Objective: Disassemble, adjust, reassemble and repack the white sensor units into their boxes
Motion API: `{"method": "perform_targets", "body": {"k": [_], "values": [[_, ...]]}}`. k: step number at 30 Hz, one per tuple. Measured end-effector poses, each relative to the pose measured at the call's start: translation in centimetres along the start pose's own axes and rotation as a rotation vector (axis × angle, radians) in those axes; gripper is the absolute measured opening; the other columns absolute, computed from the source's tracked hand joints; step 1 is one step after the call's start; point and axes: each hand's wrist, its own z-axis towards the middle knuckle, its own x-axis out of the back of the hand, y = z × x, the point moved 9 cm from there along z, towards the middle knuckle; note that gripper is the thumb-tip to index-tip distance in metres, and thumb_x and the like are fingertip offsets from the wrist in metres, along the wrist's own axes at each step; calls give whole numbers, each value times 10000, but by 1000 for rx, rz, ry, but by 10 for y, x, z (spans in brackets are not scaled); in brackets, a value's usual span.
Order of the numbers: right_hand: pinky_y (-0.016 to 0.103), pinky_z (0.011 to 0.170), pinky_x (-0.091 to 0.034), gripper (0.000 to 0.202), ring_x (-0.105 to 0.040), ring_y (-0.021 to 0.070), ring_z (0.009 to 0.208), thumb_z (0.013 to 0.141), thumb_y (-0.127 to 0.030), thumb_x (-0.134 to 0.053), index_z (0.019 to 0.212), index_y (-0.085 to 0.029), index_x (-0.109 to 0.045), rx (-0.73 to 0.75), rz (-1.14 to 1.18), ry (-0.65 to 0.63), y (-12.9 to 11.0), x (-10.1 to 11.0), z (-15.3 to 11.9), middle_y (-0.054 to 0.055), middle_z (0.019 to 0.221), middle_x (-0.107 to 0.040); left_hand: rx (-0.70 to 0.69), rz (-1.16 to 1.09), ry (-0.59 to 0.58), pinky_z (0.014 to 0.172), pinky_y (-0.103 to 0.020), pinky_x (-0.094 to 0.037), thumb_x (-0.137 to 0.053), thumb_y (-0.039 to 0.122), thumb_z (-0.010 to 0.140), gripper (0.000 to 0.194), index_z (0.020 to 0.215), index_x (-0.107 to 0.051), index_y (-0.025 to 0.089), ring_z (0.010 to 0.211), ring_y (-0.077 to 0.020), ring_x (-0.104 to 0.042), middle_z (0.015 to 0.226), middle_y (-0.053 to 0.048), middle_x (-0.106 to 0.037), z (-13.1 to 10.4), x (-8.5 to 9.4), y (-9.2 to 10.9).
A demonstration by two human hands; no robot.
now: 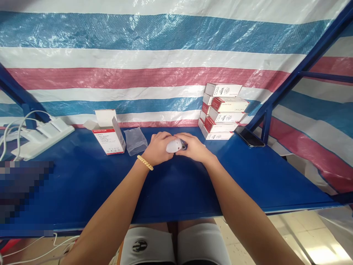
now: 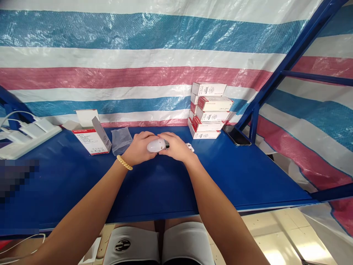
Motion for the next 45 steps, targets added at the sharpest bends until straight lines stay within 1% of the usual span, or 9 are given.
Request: {"method": "perform_targets", "body": {"k": [3, 6, 9, 12, 17, 23, 28, 36, 45], "values": [[455, 970, -488, 562, -591, 279, 1108, 662, -233, -786, 1201, -210, -631, -3, -33, 33, 5, 6, 0, 100, 1190, -607, -10, -22, 54, 1014, -427, -365, -653, 340, 745, 567, 1292, -542, 235, 1216, -290, -508, 1286, -94, -569, -1, 1, -1], [474, 999, -465, 536, -559, 301, 1139, 648, -218, -785, 1167, -199, -652, -20, -115, 104, 13, 18, -2, 109, 1168, -591, 106, -30, 96, 1058, -453, -327, -719, 409, 688, 801, 1398, -414, 199, 1304, -325, -429, 1395, -131, -488, -2, 2, -17], [484, 1018, -453, 552, -548, 303, 1152, 640, -198, -777, 1176, -213, -646, -43, -144, 171, 22, 30, -4, 106, 1177, -577, 218, -59, -3, 1049, -489, -324, -758, 463, 626, 982, 1454, -308, 186, 1299, -347, -427, 1386, -152, -503, -3, -11, -33], [493, 1034, -442, 568, -541, 306, 1169, 648, -209, -775, 1199, -213, -637, -47, -139, 208, 28, 36, -5, 107, 1193, -576, 245, -106, -155, 1050, -505, -316, -759, 458, 625, 1031, 1479, -245, 193, 1259, -348, -479, 1304, -141, -582, -5, -30, -40], [492, 1019, -458, 559, -528, 311, 1212, 678, -229, -765, 1220, -203, -634, -66, -94, 128, 28, 31, -6, 119, 1241, -563, 296, -310, -227, 1057, -479, -345, -750, 353, 674, 1118, 1534, -48, 219, 1225, -326, -546, 1303, -128, -609, -9, -44, -53], [474, 947, -507, 531, -600, 297, 1095, 681, -269, -778, 1188, -166, -658, -81, -27, 9, 22, 20, -6, 120, 1163, -592, 198, -614, -199, 887, -393, -506, -764, 226, 643, 1260, 1526, 134, 241, 1012, -244, -653, 1215, -104, -631, -10, -42, -49], [454, 903, -529, 546, -629, 277, 1036, 679, -268, -784, 1202, -198, -647, -97, 27, 26, 25, 21, -7, 101, 1136, -621, 145, -749, 46, 933, -357, -488, -812, 215, 604, 1332, 1510, 162, 275, 1099, -215, -615, 1272, -109, -572, -5, -23, -49], [412, 911, -503, 624, -628, 248, 1042, 690, -254, -783, 1277, -188, -582, -129, 90, -80, 30, 9, -8, 96, 1199, -649, 78, -751, 280, 919, -344, -468, -867, 303, 577, 1362, 1495, 138, 342, 1077, -191, -607, 1294, -99, -561, -3, -2, -55], [402, 830, -500, 569, -619, 251, 938, 671, -283, -776, 1215, -198, -631, -111, 67, -124, 24, 8, -9, 75, 1067, -672, 76, -1084, 226, 982, -415, -402, -918, 218, 501, 1272, 1512, -153, 328, 1096, -240, -593, 1215, -87, -634, -1, -11, -54]]}}
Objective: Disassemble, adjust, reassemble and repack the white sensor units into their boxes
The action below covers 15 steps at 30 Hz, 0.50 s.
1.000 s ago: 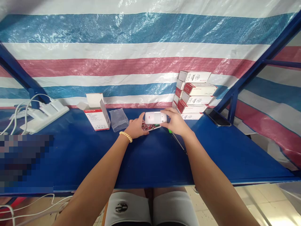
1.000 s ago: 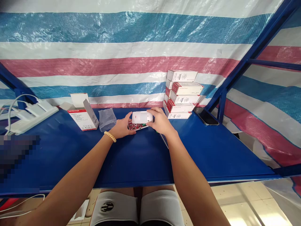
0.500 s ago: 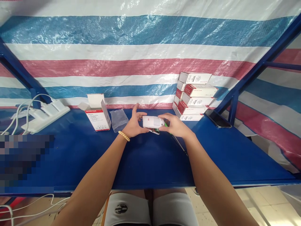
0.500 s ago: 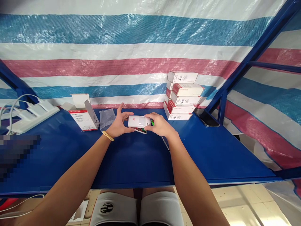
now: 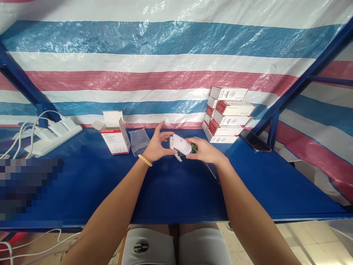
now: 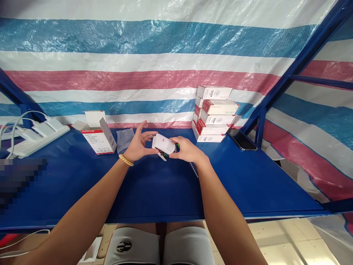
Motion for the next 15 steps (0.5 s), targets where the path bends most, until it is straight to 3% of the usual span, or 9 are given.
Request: {"method": "perform_targets", "body": {"k": [5, 9, 12, 15], "values": [[399, 843, -511, 699, -619, 230, 954, 668, -325, -770, 1320, -252, -527, -34, 341, 197, 8, 17, -3, 59, 1089, -615, 49, -65, -34, 1011, -468, -399, -918, 209, 505, 1255, 1516, -182, 320, 1164, -289, -567, 1260, -113, -605, -1, -2, -4], [403, 907, -499, 821, -625, 229, 1002, 580, -333, -829, 1324, -328, -482, 49, 725, 422, 13, 40, -5, 13, 1016, -629, 49, -51, -22, 1005, -459, -407, -922, 203, 490, 1256, 1510, -203, 349, 1145, -271, -562, 1320, -111, -566, -1, -1, -5], [438, 923, -500, 715, -635, 247, 1045, 593, -371, -806, 1247, -354, -517, 111, 954, 590, 17, 56, -11, 1, 986, -655, 50, -41, -5, 988, -431, -419, -921, 214, 490, 1237, 1505, -227, 346, 1078, -231, -571, 1299, -93, -574, -1, -1, -3], [451, 846, -532, 564, -662, 249, 994, 649, -442, -732, 1172, -357, -539, 93, 1076, 662, 20, 62, -13, -12, 929, -656, 53, -50, 19, 976, -405, -422, -923, 227, 479, 1230, 1502, -248, 329, 1048, -214, -576, 1254, -81, -594, -1, -1, -2]]}}
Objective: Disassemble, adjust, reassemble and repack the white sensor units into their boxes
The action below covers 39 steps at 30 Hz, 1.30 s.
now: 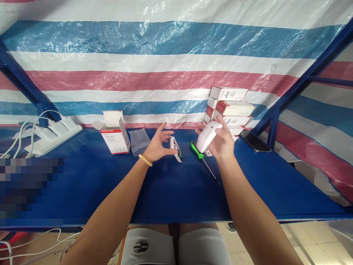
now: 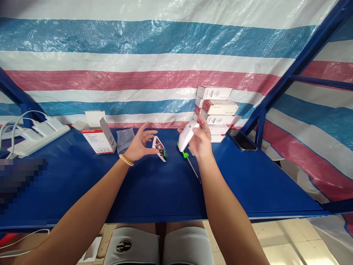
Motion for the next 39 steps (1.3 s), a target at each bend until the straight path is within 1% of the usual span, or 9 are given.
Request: {"method": "perform_targets", "body": {"k": [5, 8, 11, 16, 21, 24, 28, 33, 39], "values": [[327, 627, -511, 448, -614, 163, 629, 543, -441, -821, 880, -228, -617, -223, -152, 205, 24, 6, -5, -33, 676, -609, -7, 50, -8, 964, -405, -399, -904, 265, 533, 1102, 1471, -325, 292, 1080, -233, -589, 1241, -97, -628, 0, -6, 1], [319, 582, -470, 433, -580, 153, 566, 453, -403, -867, 735, -190, -617, -328, -236, 241, 42, 1, -10, -23, 621, -614, -36, 107, -42, 949, -406, -387, -877, 301, 593, 901, 1388, -455, 265, 1134, -263, -583, 1263, -113, -633, -1, -15, 8], [315, 577, -451, 399, -568, 155, 582, 451, -365, -845, 702, -197, -586, -270, -287, 317, 45, 3, -12, -28, 625, -608, -59, 130, -80, 929, -401, -390, -877, 314, 594, 800, 1312, -532, 241, 1157, -281, -579, 1251, -117, -649, -4, -27, 17], [275, 569, -415, 306, -503, 127, 603, 599, -379, -726, 713, -225, -487, -72, -474, 430, 33, 10, -13, -46, 648, -535, -58, 149, -141, 917, -399, -401, -900, 305, 551, 794, 1267, -571, 211, 1105, -278, -605, 1183, -118, -684, -10, -42, 27], [269, 549, -413, 315, -511, 134, 574, 633, -351, -673, 819, -247, -440, -305, -237, 246, 58, -17, -21, -66, 620, -527, -47, 66, -144, 948, -399, -422, -890, 309, 571, 685, 1195, -627, 209, 1147, -290, -584, 1201, -113, -667, -10, -46, 27], [326, 656, -491, 413, -611, 181, 711, 580, -251, -690, 952, -238, -512, -476, -23, -33, 69, -49, -31, -30, 732, -624, 25, -5, -114, 965, -416, -442, -892, 310, 563, 646, 1154, -649, 212, 1168, -305, -571, 1201, -107, -661, -8, -43, 18], [367, 725, -527, 597, -644, 220, 846, 526, -151, -705, 1099, -238, -564, -543, 61, -363, 67, -76, -44, 13, 889, -676, 136, -145, -34, 978, -465, -453, -905, 273, 537, 833, 1289, -549, 223, 1082, -290, -622, 1148, -99, -691, -5, -33, 3], [368, 826, -522, 682, -653, 202, 901, 574, -173, -773, 1214, -263, -554, -530, -86, -347, 69, -73, -43, 10, 945, -686, 123, -294, 45, 1004, -494, -446, -895, 293, 565, 849, 1314, -502, 219, 1085, -285, -641, 1185, -114, -686, -1, -20, -4], [351, 779, -520, 691, -634, 202, 892, 491, -114, -761, 1148, -223, -578, -431, -312, -231, 66, -55, -32, 24, 1018, -678, 92, -355, 86, 1047, -506, -421, -901, 313, 555, 884, 1325, -474, 244, 1189, -288, -591, 1234, -111, -657, 3, -8, -14]]}}
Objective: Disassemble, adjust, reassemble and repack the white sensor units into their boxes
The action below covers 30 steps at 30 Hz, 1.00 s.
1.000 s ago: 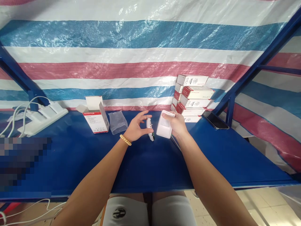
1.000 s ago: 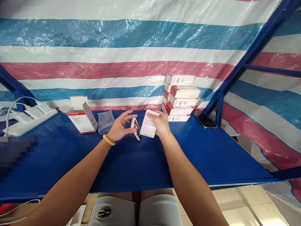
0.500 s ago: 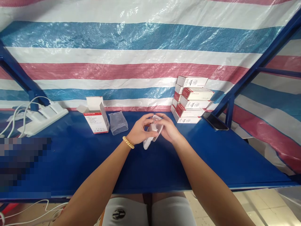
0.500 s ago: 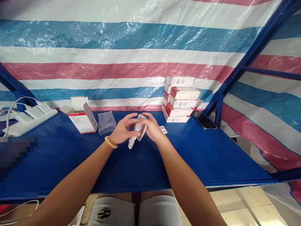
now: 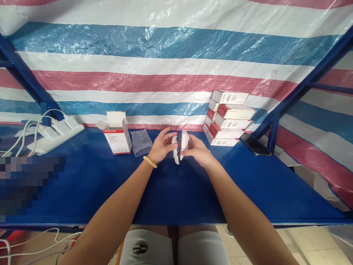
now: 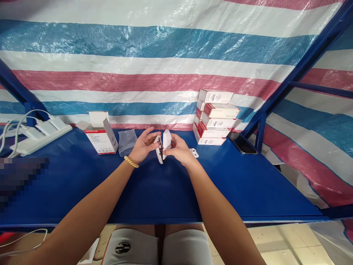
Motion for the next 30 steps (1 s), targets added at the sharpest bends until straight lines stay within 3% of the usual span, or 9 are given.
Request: {"method": "perform_targets", "body": {"k": [5, 12, 17, 23, 30], "values": [[323, 740, -515, 765, -629, 211, 922, 525, -90, -702, 1265, -215, -561, 70, -271, -97, 0, 1, 3, 44, 1096, -677, -11, 41, -87, 1110, -535, -337, -923, 244, 496, 976, 1352, -455, 249, 1219, -291, -573, 1234, -105, -648, 1, -2, -1], [285, 682, -505, 823, -621, 213, 902, 531, -67, -664, 1328, -244, -562, 118, -482, -201, -3, -2, -1, 24, 1098, -675, 78, 52, -86, 1130, -545, -313, -931, 188, 446, 1012, 1346, -470, 226, 1221, -306, -574, 1253, -129, -635, -1, -2, -6], [287, 677, -503, 846, -616, 203, 867, 526, -53, -643, 1346, -238, -556, 110, -503, -187, -7, -2, -3, 27, 1110, -675, 96, 52, -82, 1133, -548, -316, -935, 171, 427, 1051, 1362, -460, 232, 1244, -321, -557, 1319, -152, -590, -3, -6, -4], [337, 799, -516, 835, -623, 227, 962, 526, -61, -667, 1339, -216, -559, 135, -465, -192, -5, 0, -2, 47, 1208, -653, 67, 91, -75, 1115, -554, -346, -942, 209, 422, 1060, 1365, -461, 255, 1284, -343, -517, 1449, -177, -472, -2, -7, -1], [368, 865, -508, 833, -594, 251, 1069, 579, -85, -676, 1384, -225, -515, 158, -545, -223, -2, -1, -2, 58, 1280, -615, 38, 98, -49, 1124, -541, -348, -943, 214, 430, 1034, 1354, -477, 229, 1233, -326, -568, 1346, -168, -572, -3, -4, 0]]}}
